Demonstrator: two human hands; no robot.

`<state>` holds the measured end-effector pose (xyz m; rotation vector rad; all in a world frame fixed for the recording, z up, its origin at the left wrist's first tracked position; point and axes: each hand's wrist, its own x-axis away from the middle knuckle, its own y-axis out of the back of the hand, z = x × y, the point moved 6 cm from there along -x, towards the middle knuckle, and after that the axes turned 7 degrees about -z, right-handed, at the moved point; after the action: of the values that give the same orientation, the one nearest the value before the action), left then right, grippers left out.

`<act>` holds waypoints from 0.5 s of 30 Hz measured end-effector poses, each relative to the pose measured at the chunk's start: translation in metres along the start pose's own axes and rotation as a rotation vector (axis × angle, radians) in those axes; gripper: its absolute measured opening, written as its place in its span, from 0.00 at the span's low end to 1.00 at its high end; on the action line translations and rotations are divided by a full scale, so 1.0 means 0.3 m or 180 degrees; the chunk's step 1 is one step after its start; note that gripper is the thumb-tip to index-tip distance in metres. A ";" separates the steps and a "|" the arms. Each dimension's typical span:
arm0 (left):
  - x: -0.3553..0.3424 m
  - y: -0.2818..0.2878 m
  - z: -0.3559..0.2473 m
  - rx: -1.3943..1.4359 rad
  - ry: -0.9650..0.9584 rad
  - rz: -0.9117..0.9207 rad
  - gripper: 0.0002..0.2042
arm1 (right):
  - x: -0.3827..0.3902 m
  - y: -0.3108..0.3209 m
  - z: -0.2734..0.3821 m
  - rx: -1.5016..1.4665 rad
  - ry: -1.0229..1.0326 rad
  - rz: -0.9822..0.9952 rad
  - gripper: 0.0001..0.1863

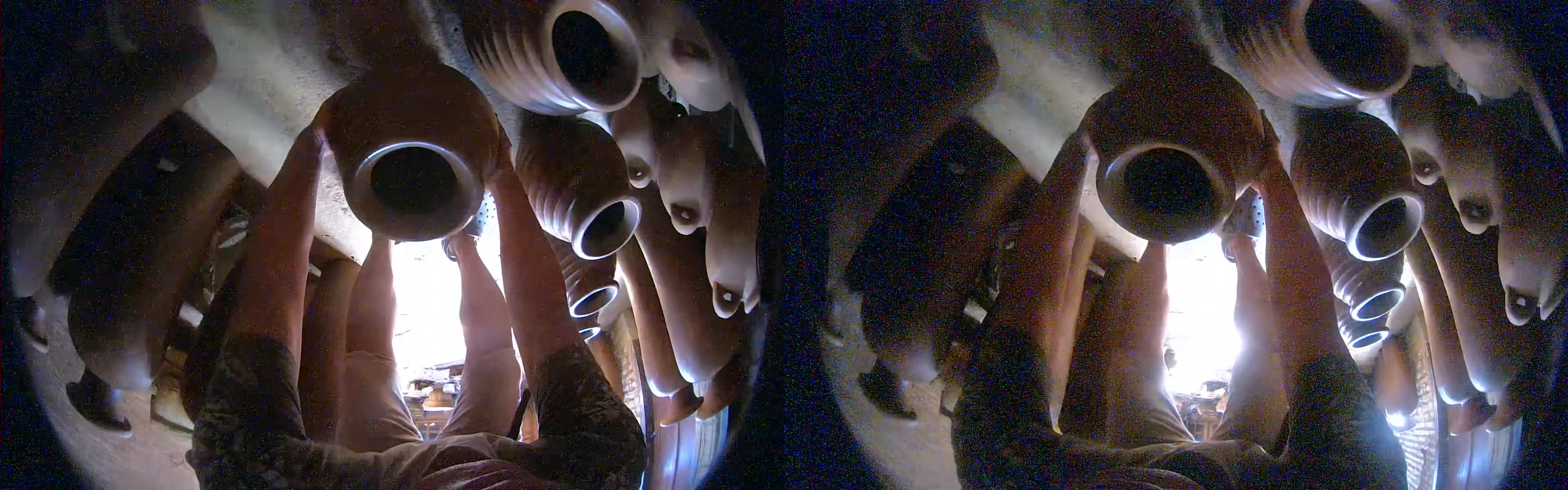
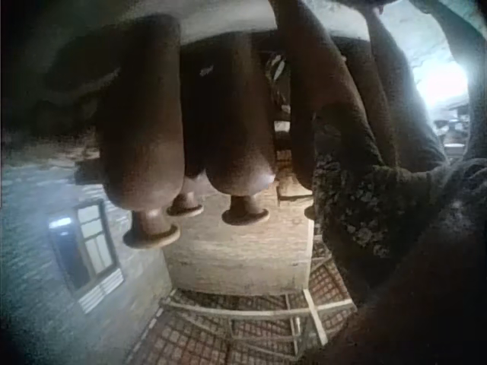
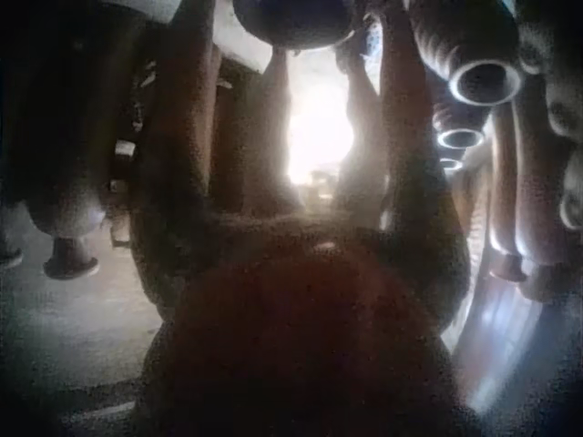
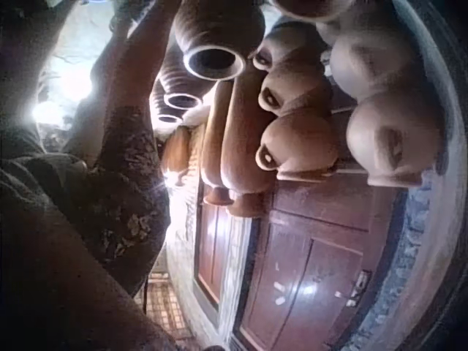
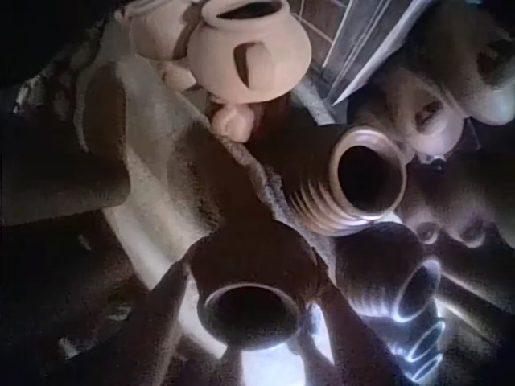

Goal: The person carries a clay pot across the studio, places it onto a pottery wheel, and uses a handheld rib tool to smooth the exterior and interior rim while the wheel spins.

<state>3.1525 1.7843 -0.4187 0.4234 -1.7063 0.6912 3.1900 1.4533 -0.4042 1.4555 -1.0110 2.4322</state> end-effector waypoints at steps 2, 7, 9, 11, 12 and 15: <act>-0.028 0.019 0.004 0.0018 0.0025 -0.0033 0.31 | -0.032 -0.003 -0.007 -0.0027 -0.0136 -0.0063 0.41; -0.109 0.011 -0.020 -0.0061 0.0079 0.0058 0.31 | -0.088 -0.007 0.001 -0.0064 -0.0335 -0.0145 0.41; -0.118 0.029 -0.027 -0.0078 0.0103 0.0043 0.32 | -0.106 -0.023 -0.001 -0.0089 -0.0434 -0.0159 0.41; -0.144 0.010 -0.035 -0.0096 0.0137 0.0087 0.32 | -0.123 -0.016 0.008 -0.0117 -0.0482 -0.0194 0.41; -0.148 0.002 -0.031 -0.0104 0.0162 0.0099 0.32 | -0.121 -0.011 0.007 -0.0128 -0.0505 -0.0220 0.41; -0.146 0.005 -0.013 -0.0125 0.0226 0.0111 0.32 | -0.102 0.001 -0.010 -0.0146 -0.0609 -0.0275 0.40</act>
<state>3.1653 1.7844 -0.4607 0.3386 -1.6607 0.6891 3.2038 1.4617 -0.4305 1.7045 -1.0087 2.2296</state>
